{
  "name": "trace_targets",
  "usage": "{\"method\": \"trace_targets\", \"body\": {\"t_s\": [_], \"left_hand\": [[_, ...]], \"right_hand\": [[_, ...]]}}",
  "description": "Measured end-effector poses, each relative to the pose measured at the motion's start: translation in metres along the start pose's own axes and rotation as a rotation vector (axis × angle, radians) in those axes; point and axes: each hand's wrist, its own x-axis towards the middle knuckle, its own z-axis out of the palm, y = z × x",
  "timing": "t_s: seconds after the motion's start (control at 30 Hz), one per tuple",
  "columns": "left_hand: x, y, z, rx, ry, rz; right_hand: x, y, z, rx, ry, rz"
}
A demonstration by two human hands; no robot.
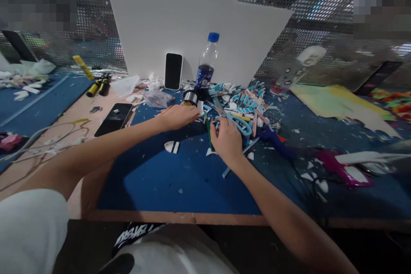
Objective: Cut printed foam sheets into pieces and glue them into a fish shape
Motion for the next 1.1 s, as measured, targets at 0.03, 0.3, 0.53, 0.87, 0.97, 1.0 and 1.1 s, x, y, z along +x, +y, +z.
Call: {"method": "trace_targets", "body": {"t_s": [0.03,0.3,0.53,0.87,0.97,1.0,1.1], "left_hand": [[-0.003,0.004,-0.003,-0.069,0.034,-0.038],[-0.015,0.024,-0.005,-0.652,0.137,-0.25],[-0.019,0.038,0.002,-0.892,0.135,-0.317],[-0.022,0.039,0.008,-0.716,0.295,-0.247],[-0.028,0.038,0.0,-0.599,0.328,-0.176],[-0.03,0.038,-0.002,-0.566,0.331,-0.152],[-0.036,0.04,-0.007,-0.488,0.325,-0.095]], "right_hand": [[0.0,0.0,0.0,0.039,0.012,-0.034],[0.002,-0.004,0.009,0.35,-0.009,-0.179],[0.002,-0.005,0.01,0.486,0.002,-0.178],[0.0,-0.005,0.006,0.342,0.151,-0.344],[0.001,-0.003,0.007,0.294,0.192,-0.423],[0.001,-0.003,0.006,0.28,0.205,-0.447],[0.001,-0.003,0.005,0.241,0.227,-0.508]]}}
